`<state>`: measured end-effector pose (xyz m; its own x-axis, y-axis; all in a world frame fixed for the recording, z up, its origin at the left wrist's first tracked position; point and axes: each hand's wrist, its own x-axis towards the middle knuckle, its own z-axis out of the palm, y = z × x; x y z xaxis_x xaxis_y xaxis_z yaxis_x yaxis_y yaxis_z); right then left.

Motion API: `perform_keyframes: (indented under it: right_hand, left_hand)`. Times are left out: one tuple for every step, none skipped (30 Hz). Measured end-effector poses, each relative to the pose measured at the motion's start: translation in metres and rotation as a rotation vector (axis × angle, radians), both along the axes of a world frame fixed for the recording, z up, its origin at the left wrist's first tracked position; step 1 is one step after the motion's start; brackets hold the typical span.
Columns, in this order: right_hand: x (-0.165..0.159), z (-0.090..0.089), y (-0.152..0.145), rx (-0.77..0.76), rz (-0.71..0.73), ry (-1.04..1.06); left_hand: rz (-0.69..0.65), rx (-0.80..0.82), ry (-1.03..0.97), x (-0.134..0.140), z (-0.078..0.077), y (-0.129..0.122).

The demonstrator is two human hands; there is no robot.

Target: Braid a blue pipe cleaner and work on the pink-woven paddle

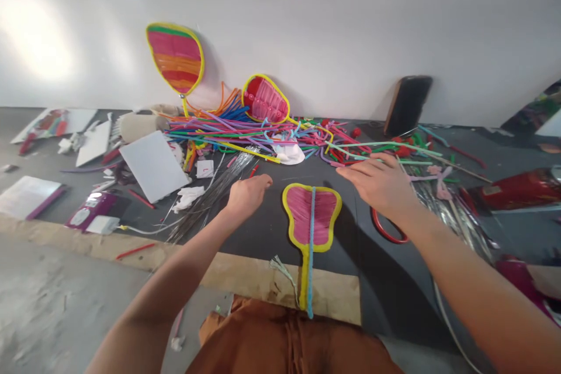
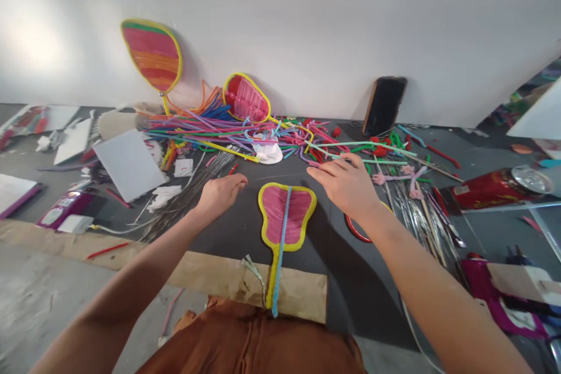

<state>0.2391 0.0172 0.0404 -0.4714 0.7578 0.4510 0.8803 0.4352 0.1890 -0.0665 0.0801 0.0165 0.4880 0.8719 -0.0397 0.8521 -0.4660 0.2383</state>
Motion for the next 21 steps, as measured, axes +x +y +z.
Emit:
perform_keyframes:
  right_hand:
    - [0.003, -0.003, 0.001, -0.013, 0.007, 0.015]
    - [0.005, -0.006, 0.002, -0.020, 0.017, 0.024]
    - [0.006, -0.007, 0.003, -0.027, 0.026, 0.026]
    - [0.006, -0.007, 0.006, -0.035, 0.031, 0.026]
    - [0.005, -0.006, 0.009, -0.045, 0.036, 0.023]
    - [0.003, -0.004, 0.012, -0.056, 0.042, 0.019]
    - [0.001, -0.002, 0.016, -0.068, 0.048, 0.017]
    - [-0.001, 0.001, 0.020, -0.079, 0.057, 0.017]
    - [-0.003, 0.003, 0.024, -0.086, 0.067, 0.020]
    - [-0.006, 0.005, 0.027, -0.089, 0.075, 0.026]
    - [-0.008, 0.006, 0.030, -0.091, 0.080, 0.032]
    - [-0.011, 0.007, 0.033, -0.093, 0.087, 0.035]
    - [-0.013, 0.007, 0.036, -0.100, 0.099, 0.035]
    - [-0.015, 0.007, 0.038, -0.110, 0.114, 0.030]
    - [-0.017, 0.006, 0.041, -0.123, 0.133, 0.021]
    - [-0.019, 0.004, 0.044, -0.140, 0.154, 0.010]
    - [-0.021, 0.002, 0.046, -0.157, 0.172, 0.000]
    - [-0.023, 0.000, 0.049, -0.174, 0.185, -0.007]
    - [-0.024, -0.002, 0.052, -0.192, 0.191, -0.012]
    - [-0.026, -0.005, 0.056, -0.213, 0.192, -0.012]
    - [-0.028, -0.008, 0.059, -0.237, 0.189, -0.005]
  left_hand:
    - [-0.002, -0.016, 0.007, -0.001, 0.002, -0.001]
    - [-0.008, -0.036, 0.007, -0.002, 0.004, -0.002]
    - [-0.017, -0.060, 0.000, -0.002, 0.007, -0.005]
    - [-0.025, -0.088, -0.011, -0.003, 0.010, -0.009]
    - [-0.031, -0.125, -0.024, -0.004, 0.014, -0.013]
    - [-0.040, -0.169, -0.035, -0.005, 0.017, -0.018]
    - [-0.049, -0.218, -0.050, -0.005, 0.021, -0.024]
    - [-0.046, -0.277, -0.076, -0.006, 0.023, -0.030]
    - [-0.042, -0.353, -0.114, -0.007, 0.023, -0.037]
    - [-0.034, -0.444, -0.168, -0.008, 0.022, -0.044]
    - [-0.020, -0.557, -0.229, -0.008, 0.020, -0.050]
    - [0.008, -0.672, -0.295, -0.008, 0.017, -0.057]
    - [0.037, -0.779, -0.354, -0.008, 0.013, -0.063]
    - [0.061, -0.855, -0.402, -0.008, 0.009, -0.068]
    - [0.083, -0.908, -0.443, -0.008, 0.005, -0.072]
    - [0.097, -0.941, -0.475, -0.007, 0.001, -0.075]
    - [0.111, -0.958, -0.496, -0.007, -0.001, -0.077]
    - [0.128, -0.966, -0.508, -0.007, -0.002, -0.079]
    - [0.149, -0.972, -0.512, -0.008, -0.003, -0.079]
    - [0.175, -0.977, -0.514, -0.009, -0.003, -0.079]
    - [0.203, -0.984, -0.517, -0.010, -0.002, -0.079]
